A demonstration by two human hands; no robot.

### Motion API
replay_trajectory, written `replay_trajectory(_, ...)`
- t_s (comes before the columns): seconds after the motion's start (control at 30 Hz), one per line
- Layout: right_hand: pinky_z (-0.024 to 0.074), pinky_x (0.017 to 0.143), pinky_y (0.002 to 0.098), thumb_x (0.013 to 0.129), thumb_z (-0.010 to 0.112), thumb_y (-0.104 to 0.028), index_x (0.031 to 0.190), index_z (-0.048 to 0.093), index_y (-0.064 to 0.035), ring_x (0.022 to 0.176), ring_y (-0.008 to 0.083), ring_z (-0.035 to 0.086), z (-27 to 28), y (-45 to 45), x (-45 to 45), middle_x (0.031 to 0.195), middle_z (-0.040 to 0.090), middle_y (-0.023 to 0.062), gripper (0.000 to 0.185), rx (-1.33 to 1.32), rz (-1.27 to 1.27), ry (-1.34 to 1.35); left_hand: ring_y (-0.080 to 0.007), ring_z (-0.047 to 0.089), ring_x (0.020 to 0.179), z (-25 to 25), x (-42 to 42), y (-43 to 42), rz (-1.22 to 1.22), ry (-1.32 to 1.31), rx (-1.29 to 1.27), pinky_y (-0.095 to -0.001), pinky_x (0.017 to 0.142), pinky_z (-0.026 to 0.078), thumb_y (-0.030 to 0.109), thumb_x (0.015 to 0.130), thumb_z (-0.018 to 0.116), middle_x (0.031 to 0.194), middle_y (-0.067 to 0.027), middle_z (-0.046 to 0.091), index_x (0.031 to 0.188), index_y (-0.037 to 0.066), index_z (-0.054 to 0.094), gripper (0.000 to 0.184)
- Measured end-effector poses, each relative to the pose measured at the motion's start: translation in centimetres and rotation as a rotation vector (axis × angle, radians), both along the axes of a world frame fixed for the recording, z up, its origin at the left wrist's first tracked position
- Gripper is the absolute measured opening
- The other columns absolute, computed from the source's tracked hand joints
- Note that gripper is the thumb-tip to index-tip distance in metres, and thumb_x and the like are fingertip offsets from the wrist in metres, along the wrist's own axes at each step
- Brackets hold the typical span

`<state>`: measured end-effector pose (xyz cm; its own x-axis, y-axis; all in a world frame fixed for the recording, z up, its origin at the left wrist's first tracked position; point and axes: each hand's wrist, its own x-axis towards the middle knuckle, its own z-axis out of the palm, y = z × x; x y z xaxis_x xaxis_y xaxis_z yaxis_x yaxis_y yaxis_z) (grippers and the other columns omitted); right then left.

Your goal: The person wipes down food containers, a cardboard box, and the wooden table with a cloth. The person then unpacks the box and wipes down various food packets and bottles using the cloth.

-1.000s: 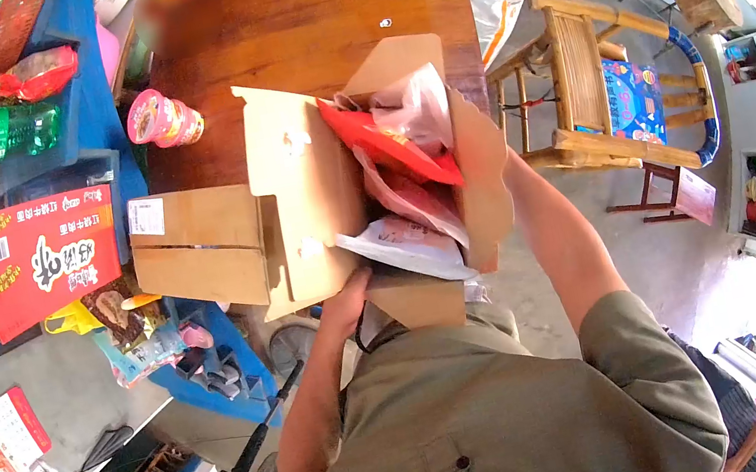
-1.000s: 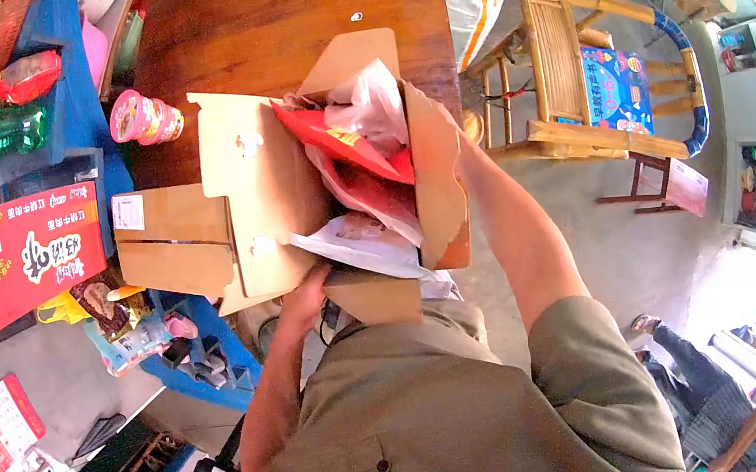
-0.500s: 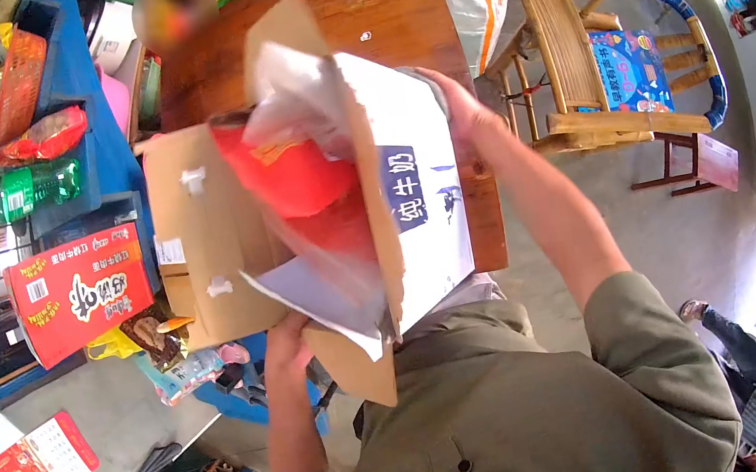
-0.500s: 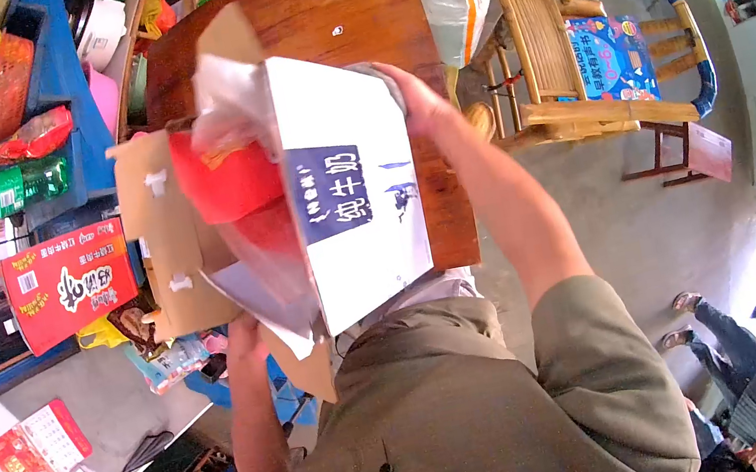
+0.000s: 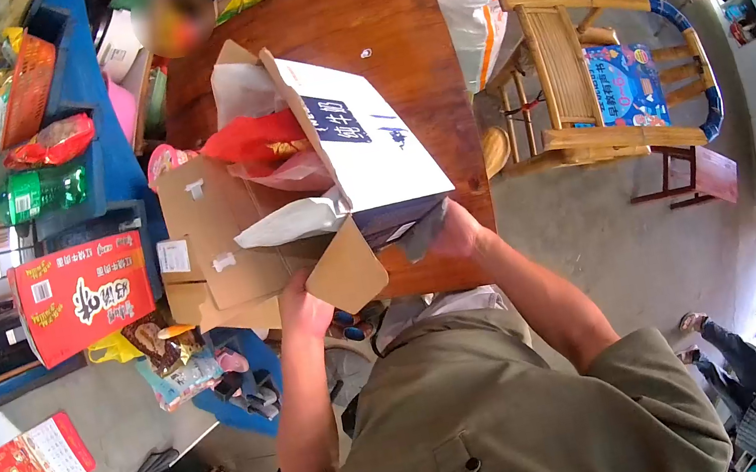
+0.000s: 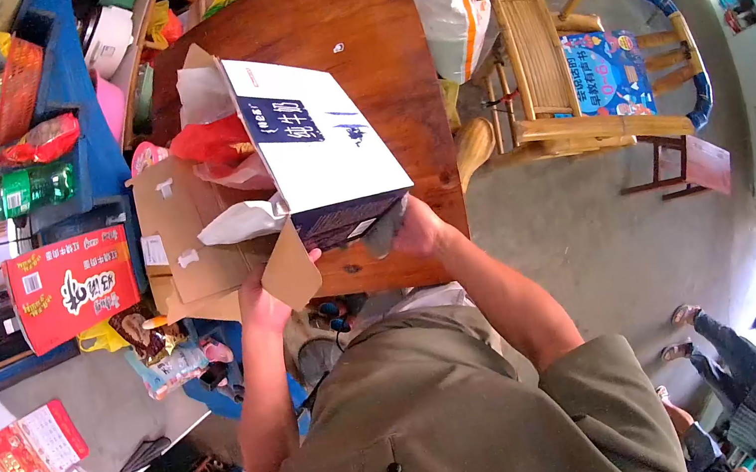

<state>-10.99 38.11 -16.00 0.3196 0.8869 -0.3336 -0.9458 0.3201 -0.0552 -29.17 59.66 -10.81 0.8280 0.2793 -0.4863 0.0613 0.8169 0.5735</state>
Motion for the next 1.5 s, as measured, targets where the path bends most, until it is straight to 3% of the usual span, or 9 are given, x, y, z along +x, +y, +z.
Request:
replay_trajectory(0.17, 0.0422, 0.099, 0.0393, 0.093, 0.049, -0.027, 0.126, 0.050, -0.0029, 0.118, 0.0261, 0.051, -2.8, -5.6, -1.0, 0.132, 0.051, 0.0102, 0.040, -0.396, -0.047, -0.158, -0.0281, 0.058, 0.096, 0.3, 1.8, 0.8, 0.067, 0.206, 0.113, -0.0372, 0.089, 0.045, 0.011, 0.089, 0.050, 0.105, -0.0199, 0.060, 0.096, -0.006, 0.059, 0.021)
replay_trajectory(0.23, 0.0408, 0.100, 0.0404, 0.089, 0.054, -0.023, 0.121, 0.053, -0.0027, 0.118, 0.0290, 0.050, -2.4, -7.4, 0.1, 0.130, 0.051, 0.0135, 0.038, -0.757, 0.195, -0.683, -0.0288, 0.058, 0.096, 2.1, 3.1, 1.4, -0.343, 0.623, 1.129, -0.0388, 0.088, 0.046, 0.010, 0.091, 0.045, 0.102, -0.0191, 0.060, 0.095, -0.007, 0.058, 0.022)
replay_trajectory(0.4, 0.0238, 0.108, 0.0503, 0.079, 0.064, -0.029, 0.109, 0.058, -0.0018, 0.125, 0.0421, 0.034, -3.8, -6.1, -0.7, 0.125, 0.048, 0.0244, 0.041, -1.285, 0.358, -2.071, -0.0287, 0.058, 0.096, 0.7, 6.3, 5.6, 0.049, 0.362, 0.404, -0.0398, 0.087, 0.046, 0.011, 0.092, 0.043, 0.101, -0.0187, 0.060, 0.094, -0.006, 0.057, 0.022)
replay_trajectory(0.57, 0.0160, 0.109, 0.0562, 0.082, 0.054, -0.045, 0.117, 0.053, -0.0006, 0.125, 0.0450, 0.032, -8.2, 0.1, 3.6, 0.121, 0.048, 0.0264, 0.056, -1.477, 0.518, -2.124, -0.0287, 0.057, 0.097, -2.8, 12.3, 11.8, 0.296, 0.218, 0.083, -0.0402, 0.087, 0.046, 0.009, 0.092, 0.041, 0.101, -0.0185, 0.060, 0.096, -0.006, 0.054, 0.020)
replay_trajectory(0.67, 0.0164, 0.109, 0.0548, 0.085, 0.050, -0.044, 0.118, 0.053, -0.0006, 0.129, 0.0446, 0.029, -8.6, 4.6, 9.9, 0.129, 0.044, 0.0274, 0.054, -1.631, 0.674, -2.070, -0.0301, 0.057, 0.100, -5.4, 16.4, 16.5, 0.019, -0.379, -0.328, -0.0431, 0.090, 0.047, 0.007, 0.093, 0.038, 0.106, -0.0196, 0.058, 0.100, -0.006, 0.051, 0.020)
replay_trajectory(0.73, 0.0171, 0.109, 0.0535, 0.088, 0.048, -0.043, 0.124, 0.051, -0.0006, 0.129, 0.0436, 0.029, -9.1, 6.6, 12.9, 0.132, 0.042, 0.0261, 0.056, -1.765, 0.530, -2.061, -0.0314, 0.056, 0.104, -0.7, 22.1, 16.0, 0.457, 0.209, 0.045, -0.0458, 0.093, 0.048, 0.008, 0.093, 0.035, 0.112, -0.0206, 0.055, 0.105, -0.006, 0.049, 0.023)
replay_trajectory(1.0, 0.0160, 0.110, 0.0510, 0.087, 0.048, -0.041, 0.129, 0.049, -0.0050, 0.131, 0.0407, 0.028, -10.7, 8.8, 20.4, 0.137, 0.039, 0.0250, 0.055, -1.851, 0.437, -2.083, -0.0305, 0.048, 0.117, -2.0, 33.8, 25.8, 0.734, 0.118, 0.246, -0.0555, 0.093, 0.047, 0.011, 0.093, 0.035, 0.127, -0.0132, 0.050, 0.130, 0.005, 0.044, 0.038)
replay_trajectory(1.2, 0.0167, 0.110, 0.0506, 0.088, 0.047, -0.043, 0.132, 0.048, -0.0087, 0.131, 0.0402, 0.030, -10.1, 10.1, 25.0, 0.135, 0.042, 0.0223, 0.056, -1.832, 0.427, -2.066, -0.0322, 0.057, 0.104, -4.7, 39.1, 32.1, 0.791, 0.117, 0.366, -0.0499, 0.088, 0.052, 0.010, 0.091, 0.030, 0.116, -0.0186, 0.053, 0.119, -0.005, 0.045, 0.035)
replay_trajectory(1.5, 0.0180, 0.109, 0.0522, 0.090, 0.043, -0.044, 0.136, 0.044, -0.0114, 0.130, 0.0399, 0.031, -11.8, 12.9, 33.3, 0.134, 0.043, 0.0217, 0.057, -1.930, 0.326, -2.152, -0.0245, 0.053, 0.106, -3.6, 40.7, 30.3, 0.673, 0.254, 0.486, -0.0345, 0.092, 0.049, 0.048, 0.094, 0.046, 0.126, -0.0137, 0.047, 0.133, 0.002, 0.035, 0.061)
